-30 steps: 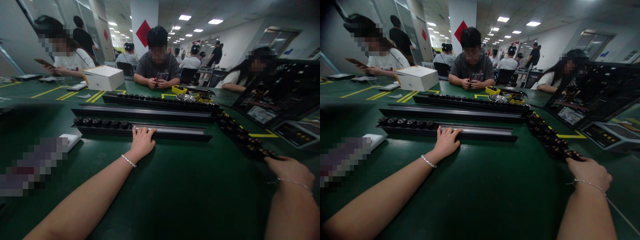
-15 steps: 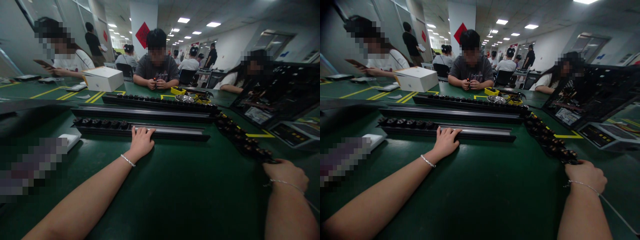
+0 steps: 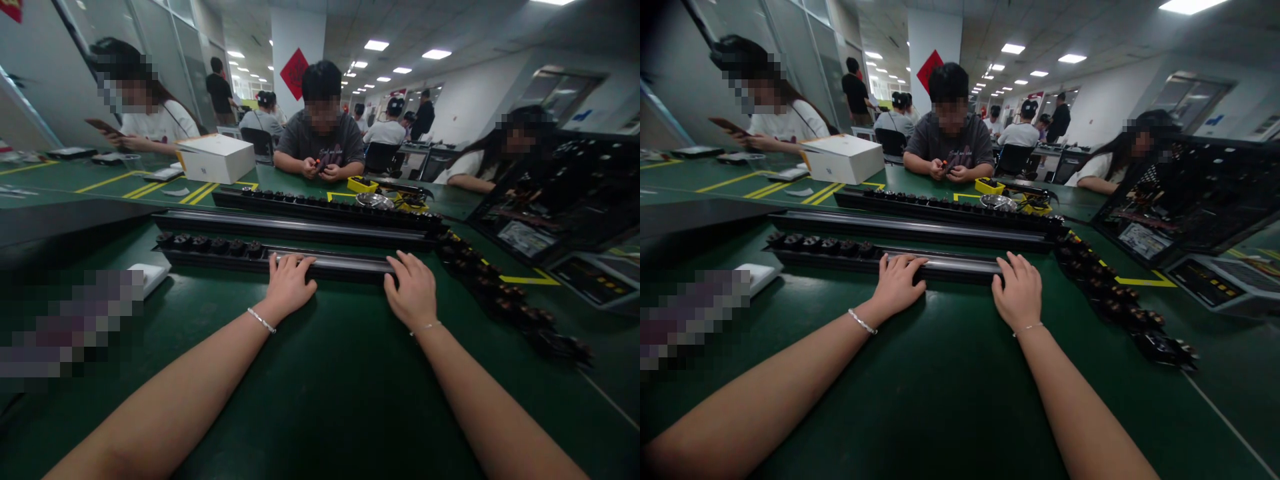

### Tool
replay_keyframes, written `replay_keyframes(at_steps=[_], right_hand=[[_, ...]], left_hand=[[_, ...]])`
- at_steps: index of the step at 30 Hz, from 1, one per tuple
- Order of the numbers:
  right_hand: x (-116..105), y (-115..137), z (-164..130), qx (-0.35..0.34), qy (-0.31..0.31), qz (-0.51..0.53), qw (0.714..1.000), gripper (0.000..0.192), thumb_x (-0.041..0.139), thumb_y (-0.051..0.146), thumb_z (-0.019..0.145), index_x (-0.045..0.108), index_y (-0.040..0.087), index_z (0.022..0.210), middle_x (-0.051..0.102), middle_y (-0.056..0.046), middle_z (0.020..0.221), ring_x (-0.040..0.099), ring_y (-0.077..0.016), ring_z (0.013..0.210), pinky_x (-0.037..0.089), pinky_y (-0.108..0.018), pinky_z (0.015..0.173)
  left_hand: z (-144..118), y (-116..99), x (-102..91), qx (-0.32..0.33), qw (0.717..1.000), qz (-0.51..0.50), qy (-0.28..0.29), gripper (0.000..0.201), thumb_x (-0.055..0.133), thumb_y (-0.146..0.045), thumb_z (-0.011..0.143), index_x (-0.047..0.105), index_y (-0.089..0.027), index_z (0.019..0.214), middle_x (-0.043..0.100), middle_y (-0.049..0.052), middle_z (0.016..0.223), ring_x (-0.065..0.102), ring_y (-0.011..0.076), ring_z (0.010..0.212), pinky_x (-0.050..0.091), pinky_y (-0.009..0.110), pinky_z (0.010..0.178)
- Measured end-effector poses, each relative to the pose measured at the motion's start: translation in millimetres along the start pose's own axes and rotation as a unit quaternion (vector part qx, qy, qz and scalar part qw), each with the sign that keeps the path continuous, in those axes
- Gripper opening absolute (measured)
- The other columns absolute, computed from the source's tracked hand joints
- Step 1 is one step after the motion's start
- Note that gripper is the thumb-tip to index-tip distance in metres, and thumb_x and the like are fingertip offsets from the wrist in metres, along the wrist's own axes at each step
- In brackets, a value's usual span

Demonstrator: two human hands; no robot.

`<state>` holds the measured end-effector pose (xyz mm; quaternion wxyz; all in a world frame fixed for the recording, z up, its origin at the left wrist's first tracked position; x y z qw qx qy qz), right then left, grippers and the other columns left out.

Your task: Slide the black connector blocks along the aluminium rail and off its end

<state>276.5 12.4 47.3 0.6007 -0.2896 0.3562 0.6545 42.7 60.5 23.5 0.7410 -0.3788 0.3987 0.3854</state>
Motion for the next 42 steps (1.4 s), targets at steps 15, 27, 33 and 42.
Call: replay_keyframes(at_steps=[15, 27, 33, 42], right_hand=[[38.4, 7.4, 12.6, 0.091, 0.046, 0.034, 0.994, 0.045, 0.032, 0.035, 0.088, 0.06, 0.022, 0.121, 0.055, -0.007, 0.13, 0.043, -0.0257, 0.123, 0.029, -0.048, 0.103], [38.9, 5.8, 14.0, 0.114, 0.044, 0.048, 0.991, 0.044, 0.036, 0.035, 0.086, 0.061, 0.021, 0.12, 0.057, -0.008, 0.127, 0.043, -0.0264, 0.122, 0.029, -0.048, 0.102], [38.0, 6.6, 13.7, 0.118, 0.04, 0.05, 0.991, 0.044, 0.036, 0.033, 0.085, 0.062, 0.02, 0.118, 0.058, -0.008, 0.127, 0.043, -0.0265, 0.122, 0.029, -0.048, 0.102], [38.1, 6.2, 13.2, 0.115, 0.013, 0.057, 0.992, 0.042, 0.038, 0.032, 0.085, 0.064, 0.02, 0.115, 0.059, -0.008, 0.125, 0.045, -0.0262, 0.119, 0.029, -0.046, 0.101]], left_hand=[[2.0, 62.1, -22.0, -0.211, 0.966, 0.036, -0.143, 0.056, 0.05, -0.035, 0.081, 0.039, -0.016, 0.132, 0.024, 0.018, 0.151, 0.019, 0.0376, 0.139, 0.025, 0.059, 0.106], [2.4, 57.3, -24.5, -0.177, 0.973, 0.013, -0.15, 0.047, 0.048, -0.029, 0.082, 0.047, -0.013, 0.126, 0.033, 0.016, 0.146, 0.032, 0.0324, 0.132, 0.031, 0.049, 0.108], [2.1, 60.6, -26.3, -0.193, 0.968, 0.002, -0.163, 0.058, 0.051, -0.031, 0.078, 0.04, -0.011, 0.131, 0.037, 0.015, 0.144, 0.034, 0.0305, 0.132, 0.029, 0.045, 0.11], [-7.4, 86.1, -32.1, -0.236, 0.968, 0.021, -0.079, 0.077, 0.056, -0.045, 0.077, 0.035, 0.001, 0.135, 0.051, 0.025, 0.13, 0.043, 0.0328, 0.126, 0.029, 0.046, 0.108]])
Point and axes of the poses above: each hand's wrist, its own z-axis towards the middle knuckle, its own x-axis out of the palm, y = z × x, the point moved 8 cm from there along z, towards the middle knuckle
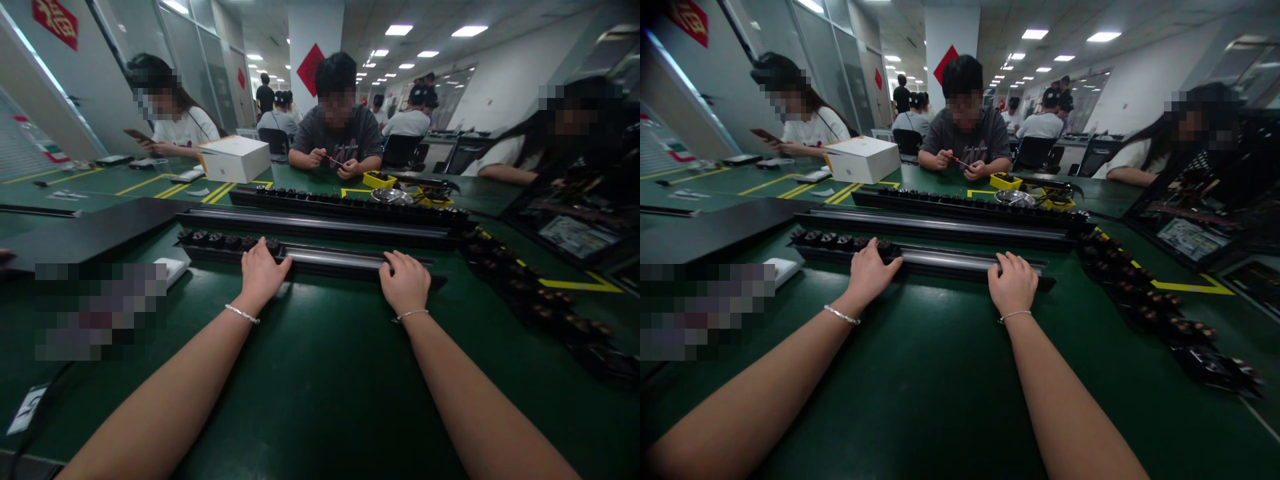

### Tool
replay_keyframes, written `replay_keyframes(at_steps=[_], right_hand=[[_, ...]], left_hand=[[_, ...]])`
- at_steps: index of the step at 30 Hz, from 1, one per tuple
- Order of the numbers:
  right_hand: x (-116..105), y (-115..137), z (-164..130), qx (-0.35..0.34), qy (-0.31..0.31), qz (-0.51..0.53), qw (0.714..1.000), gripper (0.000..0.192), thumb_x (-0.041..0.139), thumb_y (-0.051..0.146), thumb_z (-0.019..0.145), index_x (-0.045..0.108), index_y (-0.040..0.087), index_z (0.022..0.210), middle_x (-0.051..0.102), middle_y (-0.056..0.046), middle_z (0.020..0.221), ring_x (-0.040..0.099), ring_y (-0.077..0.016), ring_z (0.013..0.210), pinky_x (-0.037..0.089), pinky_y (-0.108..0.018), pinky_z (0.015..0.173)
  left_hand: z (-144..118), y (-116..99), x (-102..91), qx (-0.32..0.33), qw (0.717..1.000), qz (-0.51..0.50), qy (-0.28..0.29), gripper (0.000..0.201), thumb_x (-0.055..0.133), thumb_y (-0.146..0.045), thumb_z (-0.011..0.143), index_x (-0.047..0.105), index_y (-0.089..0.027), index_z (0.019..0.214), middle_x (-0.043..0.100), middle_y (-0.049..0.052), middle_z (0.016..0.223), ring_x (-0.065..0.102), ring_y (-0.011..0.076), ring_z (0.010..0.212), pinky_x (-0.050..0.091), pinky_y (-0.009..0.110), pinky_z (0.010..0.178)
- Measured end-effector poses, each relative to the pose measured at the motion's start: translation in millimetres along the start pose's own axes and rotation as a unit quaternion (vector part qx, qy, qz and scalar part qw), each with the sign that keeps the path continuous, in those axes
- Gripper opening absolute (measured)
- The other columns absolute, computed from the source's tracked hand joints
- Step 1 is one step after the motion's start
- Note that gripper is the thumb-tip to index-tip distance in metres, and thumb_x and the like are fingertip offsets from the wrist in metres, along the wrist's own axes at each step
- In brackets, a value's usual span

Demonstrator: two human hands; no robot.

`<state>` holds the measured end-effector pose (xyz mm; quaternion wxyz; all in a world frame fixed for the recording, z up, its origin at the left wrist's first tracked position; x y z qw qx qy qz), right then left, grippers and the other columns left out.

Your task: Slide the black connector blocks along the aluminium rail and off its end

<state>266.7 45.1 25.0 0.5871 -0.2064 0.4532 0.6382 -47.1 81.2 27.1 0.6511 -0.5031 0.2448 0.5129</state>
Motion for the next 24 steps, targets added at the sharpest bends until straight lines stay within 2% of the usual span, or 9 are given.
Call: replay_keyframes(at_steps=[3, 9, 24], right_hand=[[-0.4, 0.5, 0.0, -0.002, 0.004, -0.002, 1.0, 0.043, 0.037, 0.033, 0.085, 0.064, 0.02, 0.116, 0.059, -0.008, 0.125, 0.045, -0.0258, 0.119, 0.029, -0.046, 0.101], [-0.2, 0.6, 0.5, 0.004, 0.016, -0.01, 1.0, 0.043, 0.037, 0.033, 0.085, 0.063, 0.019, 0.117, 0.058, -0.007, 0.127, 0.044, -0.0259, 0.12, 0.029, -0.046, 0.102], [-0.4, 0.6, 1.0, -0.007, 0.006, -0.004, 1.0, 0.042, 0.038, 0.033, 0.085, 0.063, 0.02, 0.116, 0.059, -0.009, 0.124, 0.045, -0.0276, 0.119, 0.031, -0.049, 0.099]], left_hand=[[0.1, 3.4, -2.0, 0.022, 1.0, 0.013, 0.008, 0.069, 0.054, -0.045, 0.079, 0.041, -0.002, 0.132, 0.053, 0.022, 0.129, 0.045, 0.0317, 0.125, 0.03, 0.045, 0.107], [-1.2, 2.0, -1.5, 0.028, 0.999, 0.022, -0.018, 0.063, 0.052, -0.044, 0.081, 0.047, -0.003, 0.129, 0.056, 0.021, 0.126, 0.047, 0.0308, 0.123, 0.028, 0.045, 0.108], [0.6, -4.8, 1.0, 0.033, 0.999, -0.004, -0.009, 0.055, 0.05, -0.038, 0.081, 0.051, -0.005, 0.125, 0.059, 0.017, 0.125, 0.049, 0.0271, 0.121, 0.023, 0.043, 0.112]])
Point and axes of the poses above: each hand's wrist, its own z-axis towards the middle knuckle, its own x-axis out of the palm, y = z × x, the point moved 8 cm from there along z, towards the middle knuckle
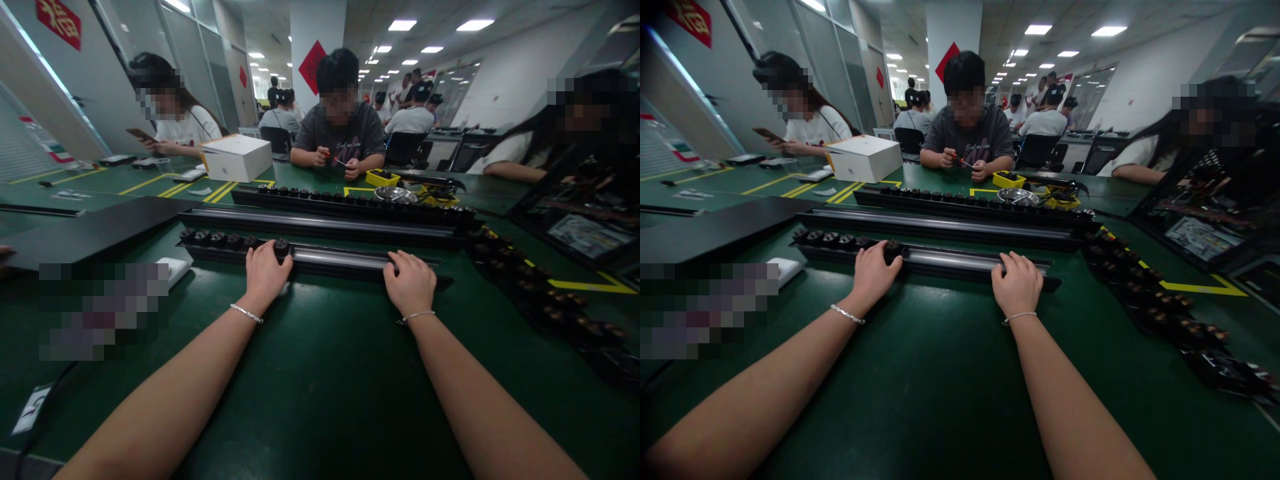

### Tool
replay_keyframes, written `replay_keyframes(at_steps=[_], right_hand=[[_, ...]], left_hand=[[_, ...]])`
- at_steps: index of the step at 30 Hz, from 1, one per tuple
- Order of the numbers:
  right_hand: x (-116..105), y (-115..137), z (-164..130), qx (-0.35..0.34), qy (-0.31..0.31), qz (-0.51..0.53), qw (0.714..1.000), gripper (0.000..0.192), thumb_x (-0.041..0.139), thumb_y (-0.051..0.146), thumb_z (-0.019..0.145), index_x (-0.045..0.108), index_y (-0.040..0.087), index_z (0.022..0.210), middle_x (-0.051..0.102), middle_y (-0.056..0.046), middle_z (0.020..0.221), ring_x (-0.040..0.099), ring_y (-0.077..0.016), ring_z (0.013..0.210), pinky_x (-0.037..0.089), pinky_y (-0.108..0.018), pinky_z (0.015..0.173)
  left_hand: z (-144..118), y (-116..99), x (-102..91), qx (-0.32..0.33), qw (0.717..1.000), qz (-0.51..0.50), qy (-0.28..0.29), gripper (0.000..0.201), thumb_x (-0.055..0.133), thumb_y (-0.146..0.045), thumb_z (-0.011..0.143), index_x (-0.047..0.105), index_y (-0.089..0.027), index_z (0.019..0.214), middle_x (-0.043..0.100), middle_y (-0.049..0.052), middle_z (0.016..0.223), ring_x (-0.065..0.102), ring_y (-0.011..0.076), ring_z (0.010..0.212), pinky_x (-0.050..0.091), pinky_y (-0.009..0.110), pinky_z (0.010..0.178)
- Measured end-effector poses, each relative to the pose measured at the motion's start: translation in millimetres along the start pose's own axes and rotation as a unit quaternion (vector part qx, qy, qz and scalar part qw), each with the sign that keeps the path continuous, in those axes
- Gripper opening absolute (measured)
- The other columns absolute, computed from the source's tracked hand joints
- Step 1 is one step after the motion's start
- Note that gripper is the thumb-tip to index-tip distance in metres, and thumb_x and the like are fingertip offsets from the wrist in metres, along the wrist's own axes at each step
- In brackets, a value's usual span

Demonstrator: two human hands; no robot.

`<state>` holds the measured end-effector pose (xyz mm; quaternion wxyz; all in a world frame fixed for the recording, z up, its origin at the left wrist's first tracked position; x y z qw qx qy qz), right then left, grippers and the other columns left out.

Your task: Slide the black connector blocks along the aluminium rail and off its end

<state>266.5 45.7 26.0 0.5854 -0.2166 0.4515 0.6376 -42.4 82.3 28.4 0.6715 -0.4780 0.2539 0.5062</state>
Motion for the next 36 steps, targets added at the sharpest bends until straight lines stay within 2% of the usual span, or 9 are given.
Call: replay_keyframes(at_steps=[8, 17, 36], right_hand=[[-0.4, 0.3, -0.2, 0.004, 0.0, 0.005, 1.0, 0.042, 0.038, 0.032, 0.085, 0.064, 0.019, 0.116, 0.059, -0.009, 0.124, 0.045, -0.0275, 0.119, 0.031, -0.049, 0.1], [0.4, -0.2, 0.2, 0.001, 0.007, -0.004, 1.0, 0.043, 0.037, 0.034, 0.085, 0.063, 0.019, 0.116, 0.059, -0.008, 0.125, 0.045, -0.0268, 0.119, 0.031, -0.048, 0.1], [0.8, -0.7, 0.0, 0.001, 0.006, -0.008, 1.0, 0.043, 0.036, 0.034, 0.085, 0.063, 0.02, 0.116, 0.059, -0.008, 0.125, 0.045, -0.0265, 0.119, 0.03, -0.047, 0.099]], left_hand=[[-0.2, -1.3, 0.2, -0.002, 1.0, -0.003, 0.004, 0.055, 0.049, -0.037, 0.082, 0.051, -0.005, 0.126, 0.06, 0.017, 0.123, 0.05, 0.0274, 0.121, 0.023, 0.043, 0.112], [2.2, 1.5, 0.7, -0.011, 1.0, -0.011, 0.013, 0.047, 0.045, -0.035, 0.084, 0.054, -0.011, 0.124, 0.062, 0.013, 0.121, 0.051, 0.0254, 0.119, 0.023, 0.042, 0.111], [4.9, 3.4, -3.4, -0.019, 1.0, -0.003, -0.01, 0.037, 0.048, -0.038, 0.084, 0.064, -0.021, 0.113, 0.07, 0.008, 0.105, 0.059, 0.0241, 0.106, 0.033, 0.04, 0.099]])
Point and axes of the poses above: each hand's wrist, its own z-axis towards the middle knuckle, its own x-axis out of the palm, y = z × x, the point moved 8 cm from there along z, towards the middle knuckle
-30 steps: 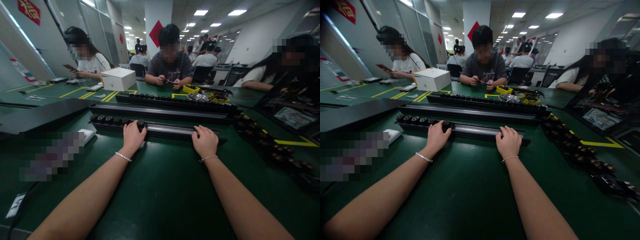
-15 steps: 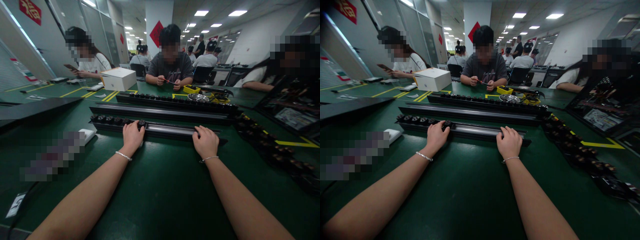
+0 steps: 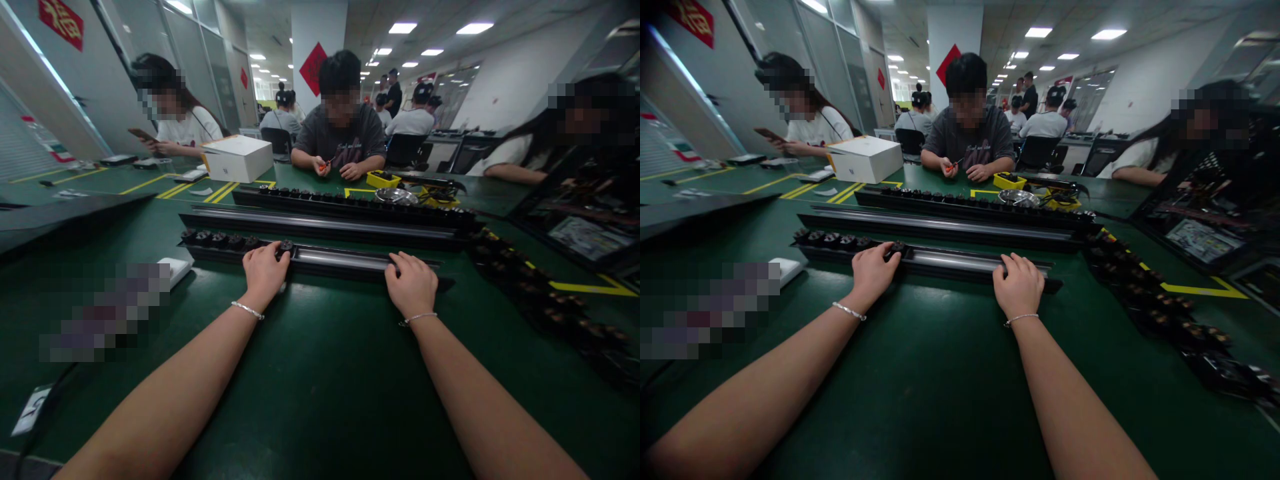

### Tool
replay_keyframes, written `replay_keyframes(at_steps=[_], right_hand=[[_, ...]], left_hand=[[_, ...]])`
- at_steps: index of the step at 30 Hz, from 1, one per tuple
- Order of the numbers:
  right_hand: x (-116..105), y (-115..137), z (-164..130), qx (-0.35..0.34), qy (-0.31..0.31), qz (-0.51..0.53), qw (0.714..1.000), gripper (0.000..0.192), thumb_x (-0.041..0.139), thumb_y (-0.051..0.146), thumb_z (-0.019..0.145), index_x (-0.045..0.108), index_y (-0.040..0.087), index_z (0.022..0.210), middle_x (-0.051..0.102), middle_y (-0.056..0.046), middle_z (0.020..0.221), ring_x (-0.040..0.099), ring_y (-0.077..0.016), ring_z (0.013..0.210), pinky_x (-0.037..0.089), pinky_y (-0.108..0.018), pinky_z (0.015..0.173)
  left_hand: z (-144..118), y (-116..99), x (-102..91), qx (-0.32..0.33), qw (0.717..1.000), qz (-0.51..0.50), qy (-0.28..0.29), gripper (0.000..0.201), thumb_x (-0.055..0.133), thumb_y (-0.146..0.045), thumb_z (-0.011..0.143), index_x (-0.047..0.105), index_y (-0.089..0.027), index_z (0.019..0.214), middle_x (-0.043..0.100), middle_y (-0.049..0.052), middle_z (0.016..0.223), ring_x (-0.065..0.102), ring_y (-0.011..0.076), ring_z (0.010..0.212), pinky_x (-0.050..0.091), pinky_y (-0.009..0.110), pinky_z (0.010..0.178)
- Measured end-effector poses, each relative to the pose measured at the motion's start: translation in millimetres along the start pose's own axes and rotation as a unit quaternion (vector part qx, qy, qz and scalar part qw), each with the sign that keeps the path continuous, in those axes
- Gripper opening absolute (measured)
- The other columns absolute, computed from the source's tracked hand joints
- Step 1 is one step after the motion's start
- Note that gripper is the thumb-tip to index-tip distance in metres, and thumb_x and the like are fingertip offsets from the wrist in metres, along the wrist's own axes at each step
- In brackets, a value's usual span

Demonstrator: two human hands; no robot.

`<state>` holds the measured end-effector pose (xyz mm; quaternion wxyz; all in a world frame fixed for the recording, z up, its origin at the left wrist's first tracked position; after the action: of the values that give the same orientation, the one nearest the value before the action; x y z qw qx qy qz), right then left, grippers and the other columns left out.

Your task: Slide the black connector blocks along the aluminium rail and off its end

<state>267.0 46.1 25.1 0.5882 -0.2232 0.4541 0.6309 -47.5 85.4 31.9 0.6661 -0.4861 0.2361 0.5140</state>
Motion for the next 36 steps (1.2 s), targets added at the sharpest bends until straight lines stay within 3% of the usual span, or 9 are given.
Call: replay_keyframes(at_steps=[22, 36], right_hand=[[1.4, -0.3, 2.0, -0.008, 0.018, -0.001, 1.0, 0.045, 0.034, 0.036, 0.087, 0.062, 0.019, 0.118, 0.059, -0.009, 0.125, 0.045, -0.0273, 0.119, 0.031, -0.048, 0.099], [0.4, -0.7, 0.4, -0.008, -0.005, 0.004, 1.0, 0.043, 0.036, 0.034, 0.085, 0.064, 0.021, 0.116, 0.06, -0.009, 0.124, 0.046, -0.0275, 0.118, 0.031, -0.048, 0.098]], left_hand=[[-0.2, -0.4, 1.1, 0.011, 1.0, -0.019, -0.02, 0.033, 0.052, -0.041, 0.082, 0.066, -0.026, 0.108, 0.069, 0.006, 0.104, 0.054, 0.0242, 0.11, 0.033, 0.042, 0.098], [-1.3, -2.2, -1.8, 0.002, 0.999, -0.03, -0.021, 0.031, 0.055, -0.041, 0.08, 0.067, -0.029, 0.105, 0.069, 0.004, 0.105, 0.052, 0.024, 0.112, 0.031, 0.042, 0.099]])
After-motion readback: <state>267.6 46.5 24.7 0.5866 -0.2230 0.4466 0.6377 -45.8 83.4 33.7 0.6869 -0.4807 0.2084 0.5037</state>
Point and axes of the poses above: each hand's wrist, its own z-axis towards the middle knuckle, its own x-axis out of the palm, y = z × x, the point moved 8 cm from there along z, towards the middle knuckle
